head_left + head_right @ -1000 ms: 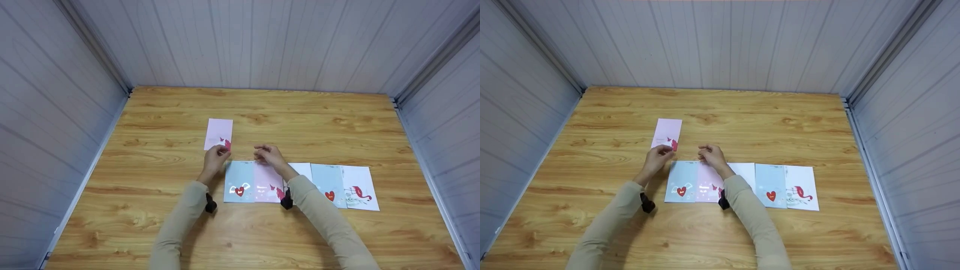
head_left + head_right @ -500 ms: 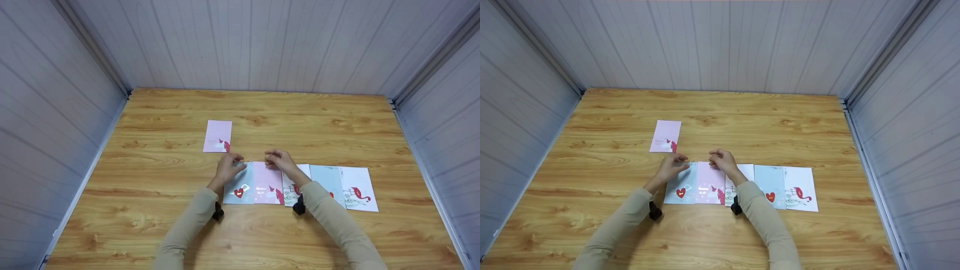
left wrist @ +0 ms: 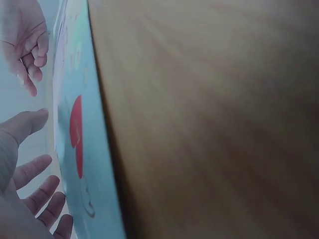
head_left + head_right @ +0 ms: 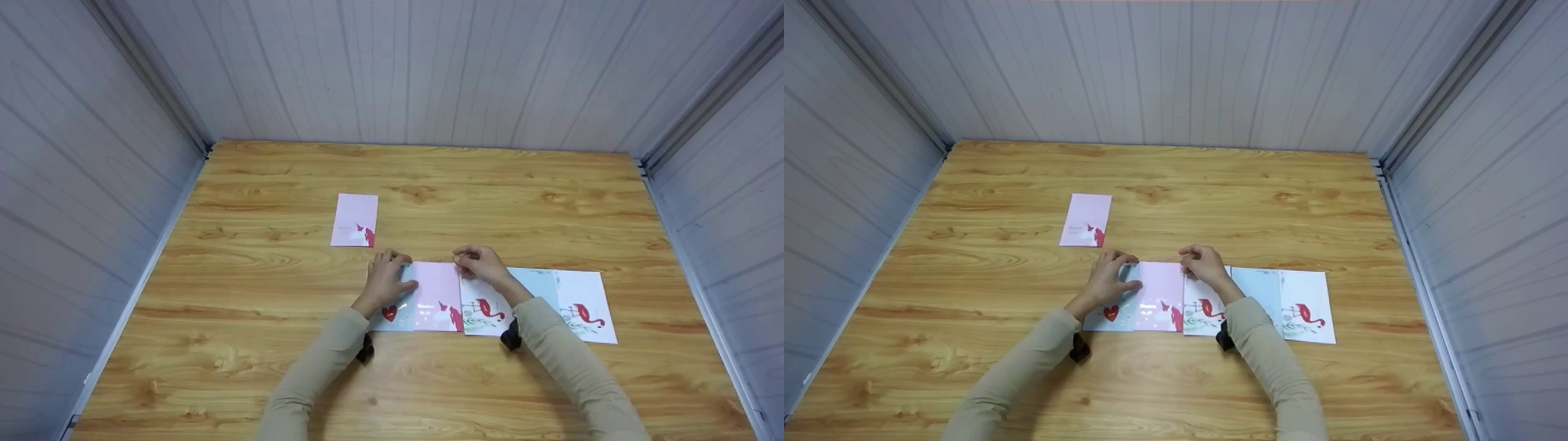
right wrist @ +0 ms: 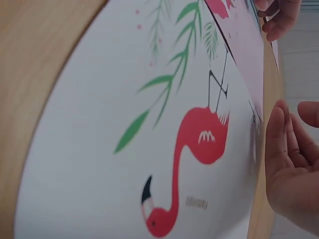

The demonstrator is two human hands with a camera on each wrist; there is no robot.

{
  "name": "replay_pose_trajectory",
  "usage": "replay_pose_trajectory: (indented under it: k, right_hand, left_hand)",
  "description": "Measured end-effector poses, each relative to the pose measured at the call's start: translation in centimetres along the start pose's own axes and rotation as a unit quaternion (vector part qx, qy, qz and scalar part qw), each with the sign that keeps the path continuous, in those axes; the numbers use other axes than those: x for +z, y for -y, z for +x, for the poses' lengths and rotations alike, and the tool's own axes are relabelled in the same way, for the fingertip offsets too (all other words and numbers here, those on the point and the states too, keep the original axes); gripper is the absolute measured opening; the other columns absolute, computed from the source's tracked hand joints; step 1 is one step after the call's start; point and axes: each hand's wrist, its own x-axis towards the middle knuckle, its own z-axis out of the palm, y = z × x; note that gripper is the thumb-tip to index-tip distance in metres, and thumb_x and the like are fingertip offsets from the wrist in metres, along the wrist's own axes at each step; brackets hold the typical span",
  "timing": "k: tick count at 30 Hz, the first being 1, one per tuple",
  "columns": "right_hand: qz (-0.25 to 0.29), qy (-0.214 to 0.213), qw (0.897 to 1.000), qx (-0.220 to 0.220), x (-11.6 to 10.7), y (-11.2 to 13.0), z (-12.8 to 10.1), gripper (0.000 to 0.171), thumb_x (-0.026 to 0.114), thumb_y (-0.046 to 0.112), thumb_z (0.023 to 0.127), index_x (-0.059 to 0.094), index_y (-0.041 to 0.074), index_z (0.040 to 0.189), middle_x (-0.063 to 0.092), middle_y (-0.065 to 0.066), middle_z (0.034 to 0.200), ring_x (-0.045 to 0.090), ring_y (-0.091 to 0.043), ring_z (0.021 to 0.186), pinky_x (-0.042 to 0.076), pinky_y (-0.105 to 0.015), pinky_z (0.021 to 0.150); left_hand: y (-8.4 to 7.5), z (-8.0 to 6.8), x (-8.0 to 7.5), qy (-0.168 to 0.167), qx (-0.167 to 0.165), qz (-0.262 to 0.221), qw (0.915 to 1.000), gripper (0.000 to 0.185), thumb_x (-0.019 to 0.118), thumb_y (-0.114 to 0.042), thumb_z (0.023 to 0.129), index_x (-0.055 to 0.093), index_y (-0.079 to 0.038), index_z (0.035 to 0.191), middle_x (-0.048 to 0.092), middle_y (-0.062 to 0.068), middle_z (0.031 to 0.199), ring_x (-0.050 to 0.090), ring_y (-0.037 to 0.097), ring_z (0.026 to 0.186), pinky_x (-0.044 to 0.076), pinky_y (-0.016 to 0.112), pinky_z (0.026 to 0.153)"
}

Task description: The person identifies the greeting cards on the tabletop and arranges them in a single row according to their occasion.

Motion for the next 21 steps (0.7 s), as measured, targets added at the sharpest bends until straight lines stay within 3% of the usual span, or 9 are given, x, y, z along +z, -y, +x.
replay_pose_trajectory:
  k: [9,21]
  right_hand:
    - [-0.097,0.009,0.995,-0.004,-0.64,-0.51,-0.30,0.019,0.058,0.008,0.083,0.060,0.000,0.100,0.057,-0.009,0.077,0.054,-0.017,0.061,0.044,-0.026,0.052]
    - [-0.099,-0.012,0.995,0.014,-0.04,-0.54,-0.10,0.015,0.061,0.009,0.082,0.061,0.000,0.093,0.058,-0.009,0.073,0.055,-0.016,0.058,0.045,-0.026,0.051]
  left_hand:
    - [-0.10,0.05,0.49,0.007,0.020,0.070,0.9973,0.053,0.071,-0.039,0.071,0.056,-0.016,0.118,0.041,0.005,0.116,0.032,0.022,0.104,0.024,0.040,0.082]
    - [-0.23,0.04,0.34,0.012,0.017,0.063,0.9978,0.047,0.071,-0.037,0.071,0.057,-0.017,0.111,0.041,0.005,0.116,0.032,0.023,0.105,0.024,0.043,0.084]
